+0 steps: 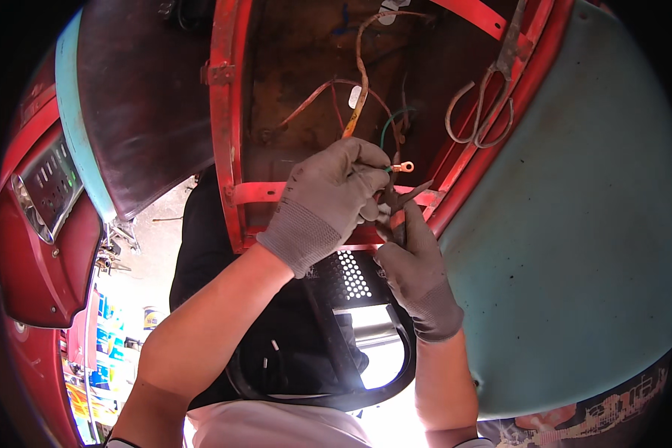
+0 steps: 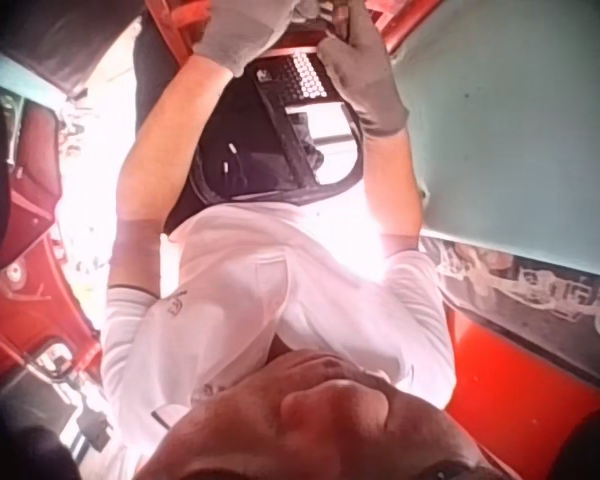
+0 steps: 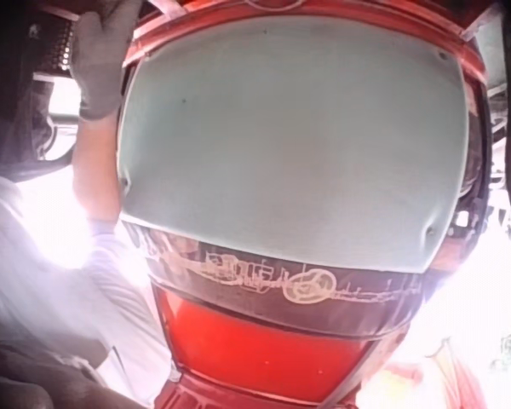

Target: The person works inside the open compartment of a red three-wheeled vehicle, stripping wire insulation, twisting conductors, and crimping metal terminals onto wires using pliers. The person then picks up a small black plastic component from the floor and holds it in both hands.

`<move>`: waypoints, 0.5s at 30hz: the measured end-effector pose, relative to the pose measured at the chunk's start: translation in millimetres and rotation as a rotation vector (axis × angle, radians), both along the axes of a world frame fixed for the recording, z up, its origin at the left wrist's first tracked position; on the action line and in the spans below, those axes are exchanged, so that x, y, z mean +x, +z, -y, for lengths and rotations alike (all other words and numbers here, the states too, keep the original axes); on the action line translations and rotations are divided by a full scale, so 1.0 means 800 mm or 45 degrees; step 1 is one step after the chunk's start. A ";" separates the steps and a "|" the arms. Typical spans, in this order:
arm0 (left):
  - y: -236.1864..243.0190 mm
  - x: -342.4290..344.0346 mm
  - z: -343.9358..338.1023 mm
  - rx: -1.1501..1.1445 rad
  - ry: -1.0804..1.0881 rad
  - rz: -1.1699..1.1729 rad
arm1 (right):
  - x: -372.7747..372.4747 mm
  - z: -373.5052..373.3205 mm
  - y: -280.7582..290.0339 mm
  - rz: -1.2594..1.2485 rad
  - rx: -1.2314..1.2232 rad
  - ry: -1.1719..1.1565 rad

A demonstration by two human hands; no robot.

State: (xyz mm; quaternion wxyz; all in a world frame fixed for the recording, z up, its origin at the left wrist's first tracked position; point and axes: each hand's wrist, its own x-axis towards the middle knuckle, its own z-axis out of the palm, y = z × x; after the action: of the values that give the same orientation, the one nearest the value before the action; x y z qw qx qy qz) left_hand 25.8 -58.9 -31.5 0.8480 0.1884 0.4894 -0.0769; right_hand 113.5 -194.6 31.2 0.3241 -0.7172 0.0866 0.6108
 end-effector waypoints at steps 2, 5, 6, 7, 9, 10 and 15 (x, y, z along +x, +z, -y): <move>-0.002 -0.002 0.009 0.081 0.006 0.014 | -0.003 -0.005 -0.003 -0.002 0.075 -0.016; 0.001 0.000 0.006 -0.032 0.131 -0.022 | -0.009 -0.017 -0.002 -0.107 0.066 -0.165; 0.001 0.001 0.007 -0.008 0.112 -0.014 | -0.011 -0.019 -0.001 -0.152 0.044 -0.230; 0.002 0.001 0.007 0.015 0.094 -0.005 | -0.014 -0.018 -0.003 -0.122 0.049 -0.223; 0.004 0.003 0.002 0.016 0.065 0.008 | -0.020 -0.013 -0.010 -0.063 0.064 -0.209; 0.008 0.004 -0.005 -0.006 0.054 0.012 | -0.019 -0.015 -0.009 -0.045 0.047 -0.179; 0.008 0.001 -0.004 0.074 -0.008 -0.026 | -0.002 -0.036 0.006 -0.019 -0.166 0.159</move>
State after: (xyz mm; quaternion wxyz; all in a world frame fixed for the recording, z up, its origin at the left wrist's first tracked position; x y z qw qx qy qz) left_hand 26.5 -56.0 -25.3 0.8367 0.2139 0.4996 -0.0674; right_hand 111.9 -165.5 35.7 0.2375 -0.7363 0.0836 0.6281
